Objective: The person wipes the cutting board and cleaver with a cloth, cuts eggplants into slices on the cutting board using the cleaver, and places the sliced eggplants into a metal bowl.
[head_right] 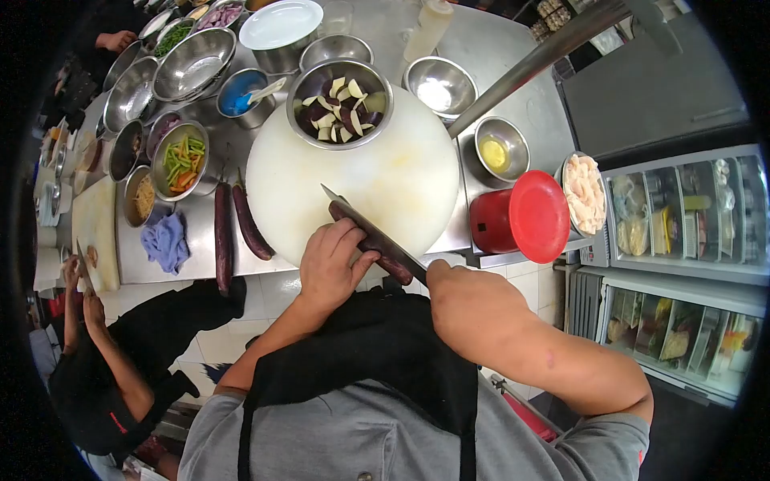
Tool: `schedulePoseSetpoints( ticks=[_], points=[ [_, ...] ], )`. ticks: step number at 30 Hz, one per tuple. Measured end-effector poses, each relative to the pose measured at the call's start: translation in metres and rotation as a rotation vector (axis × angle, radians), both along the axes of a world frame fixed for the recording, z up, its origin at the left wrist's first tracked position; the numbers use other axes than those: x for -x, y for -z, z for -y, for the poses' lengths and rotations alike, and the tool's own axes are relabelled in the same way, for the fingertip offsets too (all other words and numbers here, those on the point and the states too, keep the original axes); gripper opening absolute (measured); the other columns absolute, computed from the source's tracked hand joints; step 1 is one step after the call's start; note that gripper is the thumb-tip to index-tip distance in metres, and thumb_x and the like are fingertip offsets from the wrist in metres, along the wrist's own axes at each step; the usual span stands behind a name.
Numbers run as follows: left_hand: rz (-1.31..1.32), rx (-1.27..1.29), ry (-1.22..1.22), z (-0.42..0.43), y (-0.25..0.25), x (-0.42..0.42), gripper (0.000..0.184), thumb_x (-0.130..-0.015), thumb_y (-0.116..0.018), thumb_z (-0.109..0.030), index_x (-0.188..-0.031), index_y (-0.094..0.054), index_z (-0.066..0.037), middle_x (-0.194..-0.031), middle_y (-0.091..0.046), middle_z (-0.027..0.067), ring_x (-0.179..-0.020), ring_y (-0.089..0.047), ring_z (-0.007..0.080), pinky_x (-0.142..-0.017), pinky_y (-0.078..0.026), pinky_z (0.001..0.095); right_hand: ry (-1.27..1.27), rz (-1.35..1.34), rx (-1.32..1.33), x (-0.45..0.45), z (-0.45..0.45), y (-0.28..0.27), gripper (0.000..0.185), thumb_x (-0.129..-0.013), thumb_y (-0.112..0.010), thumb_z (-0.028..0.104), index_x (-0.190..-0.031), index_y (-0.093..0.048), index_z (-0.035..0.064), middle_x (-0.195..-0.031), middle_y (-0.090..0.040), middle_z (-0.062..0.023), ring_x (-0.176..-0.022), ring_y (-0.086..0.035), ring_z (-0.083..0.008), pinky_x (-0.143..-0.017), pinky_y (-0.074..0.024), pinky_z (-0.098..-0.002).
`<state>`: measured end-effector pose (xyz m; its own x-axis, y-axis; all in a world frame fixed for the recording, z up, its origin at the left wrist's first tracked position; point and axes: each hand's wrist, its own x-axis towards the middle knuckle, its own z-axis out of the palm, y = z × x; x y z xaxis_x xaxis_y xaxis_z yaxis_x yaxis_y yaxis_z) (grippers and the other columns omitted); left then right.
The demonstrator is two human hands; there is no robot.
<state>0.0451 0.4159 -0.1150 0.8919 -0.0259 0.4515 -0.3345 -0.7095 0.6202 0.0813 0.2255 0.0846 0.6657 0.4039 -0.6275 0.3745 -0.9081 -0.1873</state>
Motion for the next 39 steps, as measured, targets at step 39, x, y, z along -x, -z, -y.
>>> schedulePoseSetpoints(
  ticks=[39],
  points=[
    [0.166, -0.121, 0.034, -0.014, 0.010, 0.001, 0.034, -0.065, -0.080, -0.014, -0.097, -0.069, -0.009, -0.105, -0.062, 0.0078, -0.089, -0.060, 0.0291, -0.076, -0.045, 0.0409, -0.238, 0.316, -0.021, 0.032, 0.055, 0.038, 0.013, -0.086, -0.059, 0.010, -0.096, -0.055, 0.0027, -0.082, -0.065, -0.0139, -0.063, -0.070, -0.0289, -0.054, -0.0566, -0.0406]
  ],
)
